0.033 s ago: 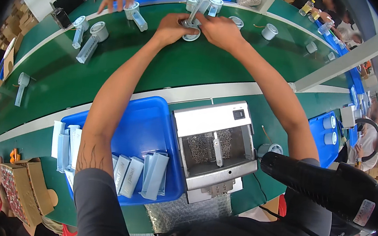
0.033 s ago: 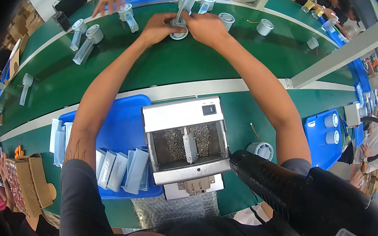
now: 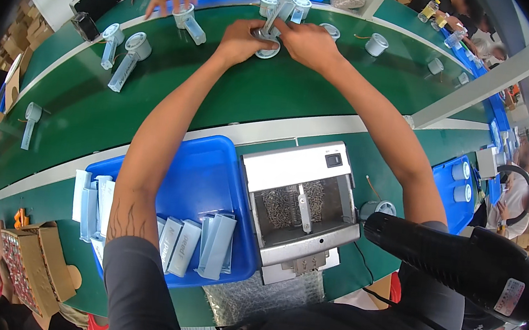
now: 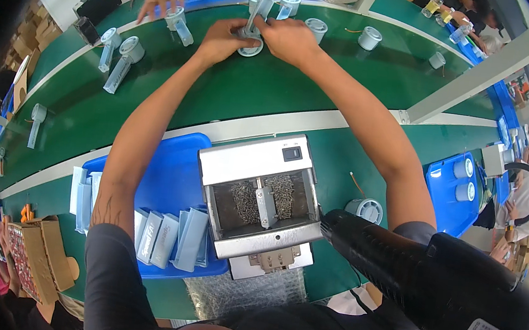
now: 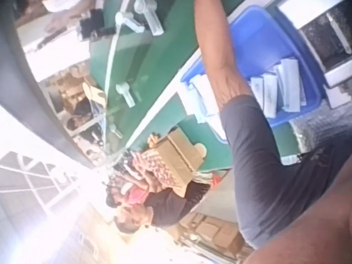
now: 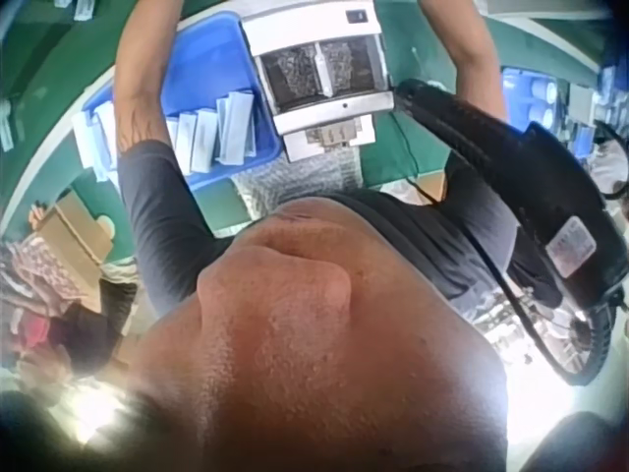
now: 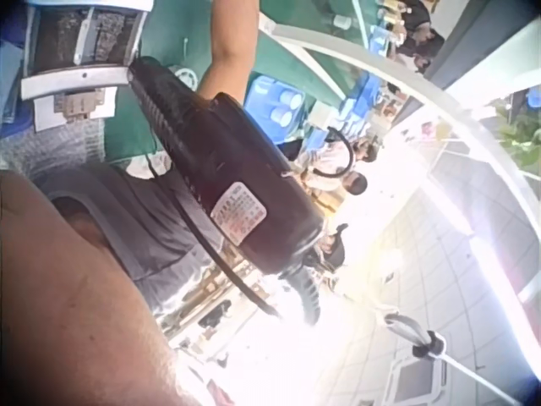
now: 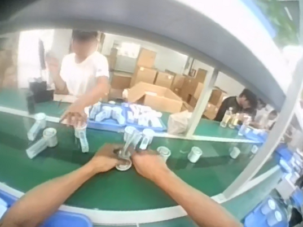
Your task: Assemble small electronic components into plastic housings at a factory assembly line station.
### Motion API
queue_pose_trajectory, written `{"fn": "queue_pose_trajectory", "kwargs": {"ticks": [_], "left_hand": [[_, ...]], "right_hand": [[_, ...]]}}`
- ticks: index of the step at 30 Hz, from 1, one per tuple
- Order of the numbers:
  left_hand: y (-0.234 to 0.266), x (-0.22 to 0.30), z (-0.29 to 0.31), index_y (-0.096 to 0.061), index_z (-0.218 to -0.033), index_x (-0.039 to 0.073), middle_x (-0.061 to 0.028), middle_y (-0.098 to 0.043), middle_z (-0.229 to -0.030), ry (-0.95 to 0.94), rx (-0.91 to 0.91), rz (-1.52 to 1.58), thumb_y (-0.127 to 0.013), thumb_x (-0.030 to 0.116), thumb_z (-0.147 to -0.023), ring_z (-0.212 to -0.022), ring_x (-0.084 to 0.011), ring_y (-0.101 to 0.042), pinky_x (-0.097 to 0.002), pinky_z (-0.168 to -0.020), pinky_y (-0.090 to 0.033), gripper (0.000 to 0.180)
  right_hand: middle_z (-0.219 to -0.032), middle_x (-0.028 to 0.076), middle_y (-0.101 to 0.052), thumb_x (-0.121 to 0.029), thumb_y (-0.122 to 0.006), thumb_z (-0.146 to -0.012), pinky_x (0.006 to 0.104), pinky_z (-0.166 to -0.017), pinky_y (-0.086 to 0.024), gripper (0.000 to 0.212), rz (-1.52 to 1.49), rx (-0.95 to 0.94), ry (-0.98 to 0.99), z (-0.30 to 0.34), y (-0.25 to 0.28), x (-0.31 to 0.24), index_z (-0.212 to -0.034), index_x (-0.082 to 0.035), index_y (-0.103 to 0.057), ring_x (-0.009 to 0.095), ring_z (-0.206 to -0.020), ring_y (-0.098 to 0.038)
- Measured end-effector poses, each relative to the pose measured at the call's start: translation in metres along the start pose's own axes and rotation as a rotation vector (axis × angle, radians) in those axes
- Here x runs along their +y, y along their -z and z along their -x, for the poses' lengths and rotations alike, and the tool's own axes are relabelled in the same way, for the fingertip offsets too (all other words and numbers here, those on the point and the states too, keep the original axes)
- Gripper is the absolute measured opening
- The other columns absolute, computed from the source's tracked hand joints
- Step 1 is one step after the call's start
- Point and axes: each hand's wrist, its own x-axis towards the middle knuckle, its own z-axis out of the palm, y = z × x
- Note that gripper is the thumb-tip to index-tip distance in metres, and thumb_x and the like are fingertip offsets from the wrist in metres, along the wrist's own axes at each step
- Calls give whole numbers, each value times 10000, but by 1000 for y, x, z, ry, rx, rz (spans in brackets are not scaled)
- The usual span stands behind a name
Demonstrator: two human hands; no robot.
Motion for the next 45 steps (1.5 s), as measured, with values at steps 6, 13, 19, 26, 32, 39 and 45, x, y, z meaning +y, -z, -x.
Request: {"fn": "queue_pose_trajectory", "kwargs": {"ticks": [6, 13, 19, 26, 32, 39, 45], "left_hand": [[-15, 15, 7, -738, -1095, 43, -139, -755, -1002, 39, 193, -105, -879, 294, -655, -903, -274, -732, -340, -838, -560, 526], [-15, 16, 10, -737, -1074, 34, -160, -750, -988, 60, 243, -139, -866, 267, -664, -900, -303, -730, -362, -833, -570, 489], [-11, 10, 10, -724, -1122, 15, -147, -755, -1009, 113, 220, -9, -855, 273, -703, -887, -239, -733, -323, -822, -558, 510], [21, -4, 1, -740, -1070, 29, -49, -676, -903, 56, -209, 342, -657, 310, -799, -845, -128, -577, -251, -807, -421, 399], [35, 17, -6, -744, -1069, 40, -81, -681, -991, 41, -350, 272, -605, 460, -836, -918, -165, -569, -276, -848, -419, 501], [95, 25, 33, -680, -1106, 44, -39, -622, -912, 73, 55, -3, -606, 596, -915, -844, -152, -559, -296, -789, -456, 589], [116, 141, 121, -713, -1030, 10, -53, -635, -812, -227, -885, -135, -729, 44, -811, -800, -154, -583, -298, -744, -470, 222]], "right_hand": [[-986, 132, -683, -51, -650, -780, 403, -585, -592, 369, -8, 112, -12, 9, -6, -12, -1134, -28, -547, 305, -773, -722], [-1002, 186, -663, -61, -624, -841, 431, -645, -589, 445, -66, 49, -159, 11, -4, -30, -1252, 8, -470, 354, -806, -697], [-939, 211, -731, -147, -608, -873, 357, -718, -610, 299, -1323, -168, -743, 6, -18, 3, -1050, 90, -652, 294, -802, -735], [-794, 92, -621, -371, -356, -988, 271, -521, -459, 479, -1324, -219, -732, -1, 24, 34, -1238, -42, -596, 162, -608, -598], [-704, 32, -545, -353, -575, -995, 252, -439, -393, 311, -1345, -143, -579, -9, 36, 43, -1127, -79, -639, 96, -549, -511], [-878, 185, -719, -203, -553, -998, 339, -541, -531, 291, -1696, 499, -1112, -16, -25, 82, -1173, 26, -589, 215, -599, -654], [-1092, 143, -675, -283, -461, -1039, 247, -525, -435, 323, -1776, 569, -1315, 22, -94, 185, -1204, -16, -542, 140, -662, -562]]}}
